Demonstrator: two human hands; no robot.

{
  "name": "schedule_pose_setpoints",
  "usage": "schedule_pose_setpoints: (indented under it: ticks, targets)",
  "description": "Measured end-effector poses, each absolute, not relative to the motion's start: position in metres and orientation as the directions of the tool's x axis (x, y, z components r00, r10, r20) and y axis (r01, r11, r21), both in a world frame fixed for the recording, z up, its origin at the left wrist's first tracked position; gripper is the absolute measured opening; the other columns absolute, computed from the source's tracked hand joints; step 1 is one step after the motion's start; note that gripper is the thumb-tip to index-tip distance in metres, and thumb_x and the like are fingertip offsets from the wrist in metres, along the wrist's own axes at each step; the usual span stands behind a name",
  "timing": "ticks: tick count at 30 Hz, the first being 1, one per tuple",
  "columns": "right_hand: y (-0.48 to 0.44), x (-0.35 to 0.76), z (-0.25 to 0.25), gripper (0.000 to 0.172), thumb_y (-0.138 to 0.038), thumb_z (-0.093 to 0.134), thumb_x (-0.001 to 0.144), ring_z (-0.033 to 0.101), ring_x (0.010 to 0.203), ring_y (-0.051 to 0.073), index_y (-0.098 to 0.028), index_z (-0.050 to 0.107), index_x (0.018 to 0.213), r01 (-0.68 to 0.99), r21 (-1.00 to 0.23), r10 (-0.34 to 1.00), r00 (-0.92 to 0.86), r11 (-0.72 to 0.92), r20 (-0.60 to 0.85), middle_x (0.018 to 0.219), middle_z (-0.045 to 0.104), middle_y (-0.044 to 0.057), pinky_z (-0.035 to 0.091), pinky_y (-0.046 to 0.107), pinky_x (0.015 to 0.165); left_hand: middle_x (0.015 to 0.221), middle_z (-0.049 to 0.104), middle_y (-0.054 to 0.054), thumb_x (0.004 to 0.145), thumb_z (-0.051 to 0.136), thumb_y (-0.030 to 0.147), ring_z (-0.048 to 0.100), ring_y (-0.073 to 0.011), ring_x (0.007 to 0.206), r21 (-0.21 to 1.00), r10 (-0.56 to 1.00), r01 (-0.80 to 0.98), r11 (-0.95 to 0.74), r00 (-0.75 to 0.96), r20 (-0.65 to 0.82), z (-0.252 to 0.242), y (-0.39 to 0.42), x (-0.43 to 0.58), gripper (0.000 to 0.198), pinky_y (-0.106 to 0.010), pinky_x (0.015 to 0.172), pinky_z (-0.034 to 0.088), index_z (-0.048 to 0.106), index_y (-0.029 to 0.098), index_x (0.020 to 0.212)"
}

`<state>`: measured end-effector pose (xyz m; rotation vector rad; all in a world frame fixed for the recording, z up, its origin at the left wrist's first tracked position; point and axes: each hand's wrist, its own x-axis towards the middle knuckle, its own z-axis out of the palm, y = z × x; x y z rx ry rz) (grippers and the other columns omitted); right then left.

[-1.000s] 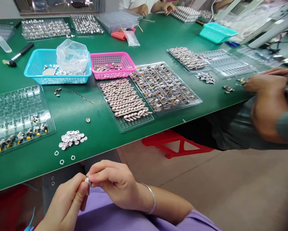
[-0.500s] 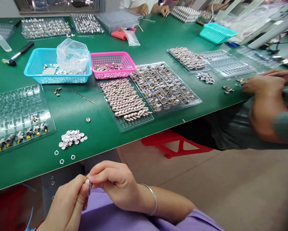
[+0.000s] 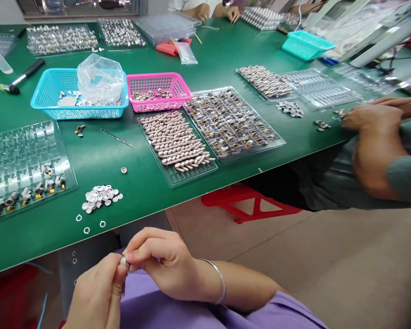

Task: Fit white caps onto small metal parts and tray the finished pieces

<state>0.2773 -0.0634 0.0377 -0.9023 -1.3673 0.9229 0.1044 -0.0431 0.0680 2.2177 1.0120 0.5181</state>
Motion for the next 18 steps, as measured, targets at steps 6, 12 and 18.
schedule_pose_setpoints:
  ticks: [6,12,18]
  targets:
    - [-0.0615,0.2778,0.0379,0.010,-0.010,0.066,0.086,0.070,0.068,0.012,-0.015,0.068,0.077,-0.035,-0.935,0.936,-0.003,0.352,0.352,0.082,0.072,0.007,0.062,0.019,0.063,0.056,0.053,0.006,0.098,0.037,0.021,0.051,-0.0089,0.045,0.756,0.780,0.485,-0.439,0.624,0.052,0.0686,-0.0445,0.1032,0.029,-0.017,0.046,0.039,0.045,0.024,0.070]
    - [-0.0602,0.2808,0.0405,0.010,-0.007,0.062,0.088,0.070,0.069,0.011,-0.012,0.069,0.083,-0.081,-0.915,0.915,-0.056,0.395,0.400,0.088,0.071,0.010,0.062,0.019,0.064,0.054,0.050,0.005,0.101,0.035,0.038,0.047,-0.0097,0.047,0.875,0.770,0.477,-0.079,0.587,-0.250,0.0756,-0.0424,0.0995,0.041,-0.018,0.048,0.039,0.044,0.022,0.063]
    - [-0.0589,0.2820,0.0421,0.011,-0.011,0.060,0.091,0.071,0.075,0.013,-0.014,0.069,0.085,-0.038,-0.915,0.912,-0.071,0.403,0.404,0.088,0.072,0.008,0.062,0.020,0.069,0.054,0.049,0.005,0.099,0.037,0.045,0.047,-0.0104,0.050,0.892,0.741,0.449,0.058,0.579,-0.340,0.0727,-0.0397,0.0963,0.042,-0.020,0.052,0.040,0.045,0.022,0.065]
